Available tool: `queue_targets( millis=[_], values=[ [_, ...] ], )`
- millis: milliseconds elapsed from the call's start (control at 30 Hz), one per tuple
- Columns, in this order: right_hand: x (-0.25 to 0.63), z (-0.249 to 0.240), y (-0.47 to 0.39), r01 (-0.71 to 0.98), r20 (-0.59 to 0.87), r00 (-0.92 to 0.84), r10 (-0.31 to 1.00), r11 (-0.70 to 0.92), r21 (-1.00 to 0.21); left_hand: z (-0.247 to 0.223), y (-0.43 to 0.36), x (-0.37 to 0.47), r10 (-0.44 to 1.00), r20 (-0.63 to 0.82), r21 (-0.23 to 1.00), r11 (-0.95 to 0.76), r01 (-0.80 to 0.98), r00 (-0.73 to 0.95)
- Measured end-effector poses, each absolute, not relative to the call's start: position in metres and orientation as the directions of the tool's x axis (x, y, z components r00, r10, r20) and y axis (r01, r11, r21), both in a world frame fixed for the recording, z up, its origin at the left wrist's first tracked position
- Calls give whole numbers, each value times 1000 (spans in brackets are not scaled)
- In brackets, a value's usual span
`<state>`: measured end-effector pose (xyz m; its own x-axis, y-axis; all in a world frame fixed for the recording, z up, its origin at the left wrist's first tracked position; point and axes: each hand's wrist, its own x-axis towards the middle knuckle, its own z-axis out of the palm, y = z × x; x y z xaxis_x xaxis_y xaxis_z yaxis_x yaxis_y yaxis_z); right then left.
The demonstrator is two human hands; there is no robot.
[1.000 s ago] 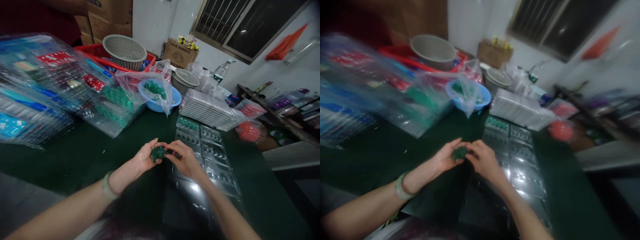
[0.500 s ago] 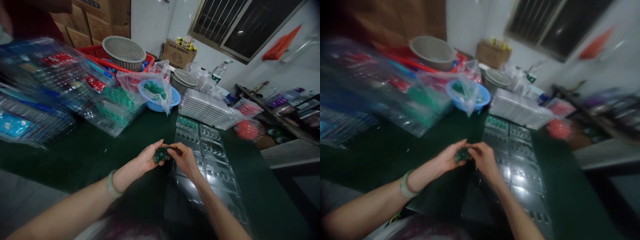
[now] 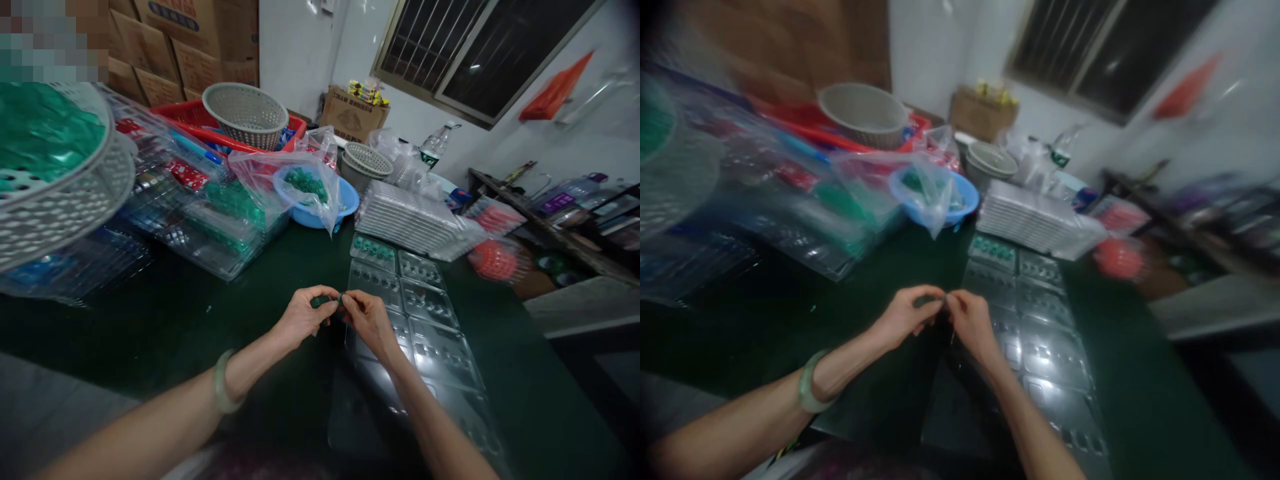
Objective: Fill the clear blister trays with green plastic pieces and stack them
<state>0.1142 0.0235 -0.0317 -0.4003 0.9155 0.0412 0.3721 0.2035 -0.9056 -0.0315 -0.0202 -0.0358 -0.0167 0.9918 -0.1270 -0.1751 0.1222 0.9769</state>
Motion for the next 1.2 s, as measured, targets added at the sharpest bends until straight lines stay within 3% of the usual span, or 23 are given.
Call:
queue_targets(
  millis=[100,233,400,633,1000,1200],
  values=[
    [114,-30,22,345,27,-408,912,181,-921,-33,-22,-32,995,-104,992,102,-76,-12],
    [113,-27,19,208,-47,-406,913,43,-977,-30,-24,-30,998,-59,995,57,-77,-22],
    [112,-24,13,19,-90,-411,907,-91,-996,-34,-22,-29,998,-61,974,66,-216,31],
    [114,-30,12,-180,-209,-468,858,-324,-929,-39,-18,-30,982,-170,904,191,-383,89],
    [117,-40,17,-217,-188,-573,798,-369,-904,-46,-18,-27,992,-125,971,116,-210,-31],
    [117,-40,17,-156,-84,-444,892,-169,-973,-45,-19,-26,988,-138,988,133,-76,-68]
  ],
)
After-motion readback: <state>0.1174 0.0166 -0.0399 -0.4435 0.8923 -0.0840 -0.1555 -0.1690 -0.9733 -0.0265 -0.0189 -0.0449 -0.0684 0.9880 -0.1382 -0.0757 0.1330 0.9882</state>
